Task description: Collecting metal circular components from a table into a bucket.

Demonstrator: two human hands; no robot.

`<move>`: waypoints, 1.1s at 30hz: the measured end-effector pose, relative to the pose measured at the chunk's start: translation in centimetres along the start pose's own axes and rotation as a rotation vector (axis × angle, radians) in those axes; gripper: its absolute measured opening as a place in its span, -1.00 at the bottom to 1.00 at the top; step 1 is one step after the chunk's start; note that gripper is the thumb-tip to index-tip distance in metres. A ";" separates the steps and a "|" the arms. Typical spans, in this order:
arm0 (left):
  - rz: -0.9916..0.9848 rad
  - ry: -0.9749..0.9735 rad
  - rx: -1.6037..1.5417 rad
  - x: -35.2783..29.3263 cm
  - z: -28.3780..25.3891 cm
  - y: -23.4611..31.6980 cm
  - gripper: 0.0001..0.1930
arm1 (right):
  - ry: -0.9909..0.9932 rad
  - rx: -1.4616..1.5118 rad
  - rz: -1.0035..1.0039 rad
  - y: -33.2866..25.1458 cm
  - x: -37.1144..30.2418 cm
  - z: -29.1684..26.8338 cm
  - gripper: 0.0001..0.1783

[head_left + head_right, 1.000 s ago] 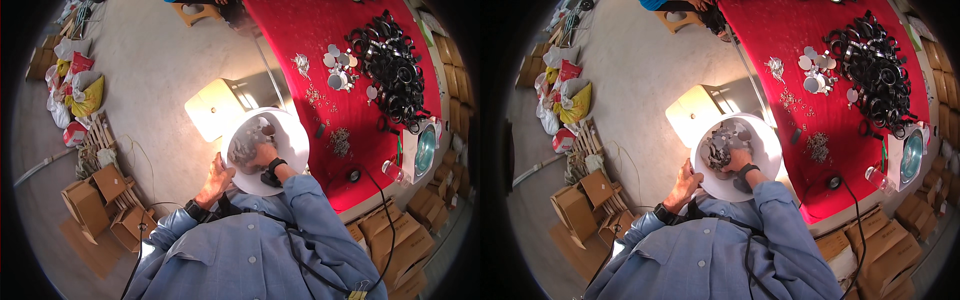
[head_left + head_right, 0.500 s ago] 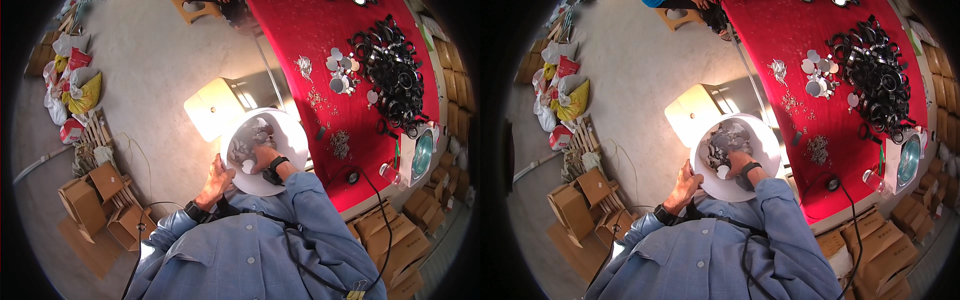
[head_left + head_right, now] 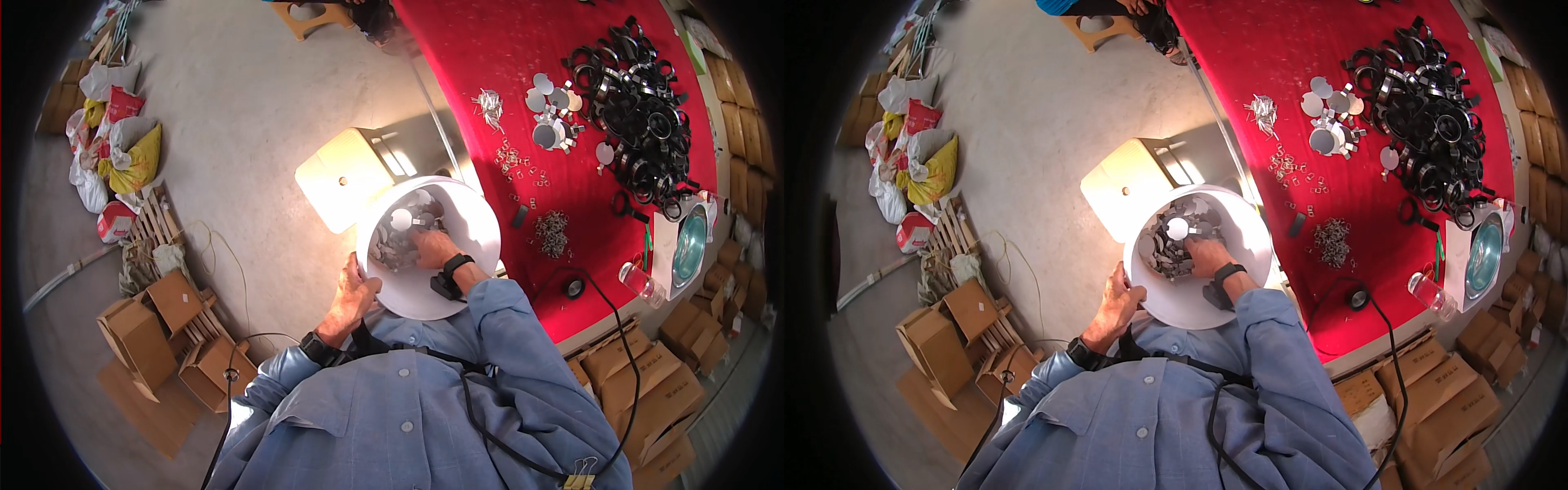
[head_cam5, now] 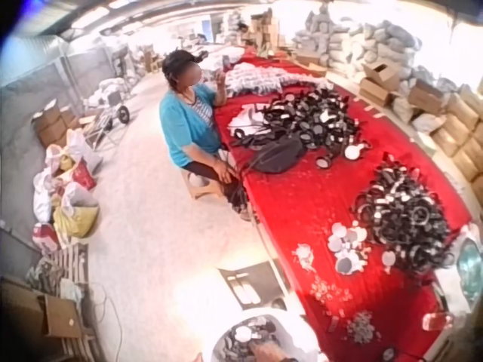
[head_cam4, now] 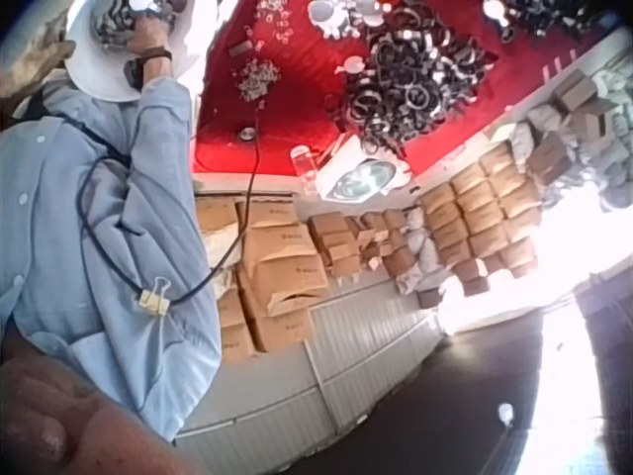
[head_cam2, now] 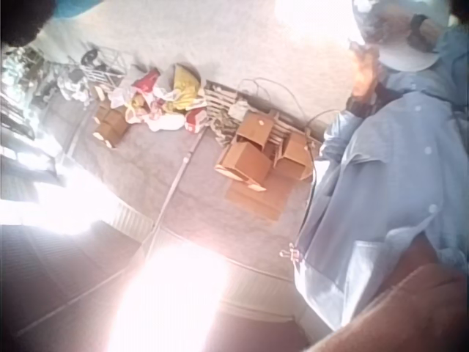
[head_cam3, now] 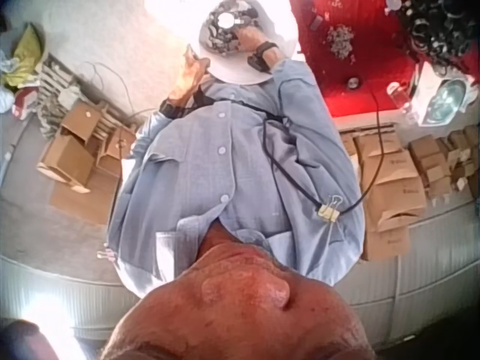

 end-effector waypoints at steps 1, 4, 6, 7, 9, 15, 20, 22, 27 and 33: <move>0.014 -0.012 0.003 0.0 -0.1 -0.2 -0.54 | 0.076 -0.011 -0.030 0.4 -0.2 -0.4 -0.47; 0.177 -0.152 0.089 -0.9 0.4 2.7 -0.49 | 0.152 0.030 0.032 1.0 -1.1 0.3 -0.54; 0.293 -0.209 -0.133 -0.9 1.2 3.7 -0.38 | 0.207 0.101 0.062 2.0 -0.5 1.6 -0.63; 0.238 -0.164 -0.106 -0.5 1.1 2.8 -0.45 | 0.154 0.036 0.053 2.5 0.6 2.8 -0.65; 0.037 -0.064 0.061 0.1 0.1 0.0 -0.52 | 0.139 -0.022 -0.082 1.8 0.9 3.1 -0.62; -0.003 -0.034 -0.120 0.8 0.6 -0.1 -0.51 | 0.084 0.021 -0.003 1.7 0.6 0.4 -0.60; 0.027 -0.056 -0.184 1.5 1.3 0.6 -0.50 | 0.114 0.069 0.054 2.3 0.8 -2.0 -0.59; 0.042 -0.053 -0.154 0.9 1.5 1.8 -0.50 | 0.176 0.188 0.019 2.8 -0.4 -3.8 -0.55; 0.001 -0.031 -0.073 2.1 1.3 2.1 -0.49 | 0.230 0.321 0.113 1.3 -4.0 -9.8 -0.61; -0.044 -0.018 -0.168 2.6 1.9 3.5 -0.44 | 0.295 0.425 0.038 1.1 -5.4 -13.9 -0.57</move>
Point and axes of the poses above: each hand's wrist, its own x-axis towards the middle knuckle, its own z-axis out of the palm, y = z × x, the point moved 4 cm from there along x, towards the middle knuckle, and after that the axes turned 7 degrees about x, right-handed, at the moved point
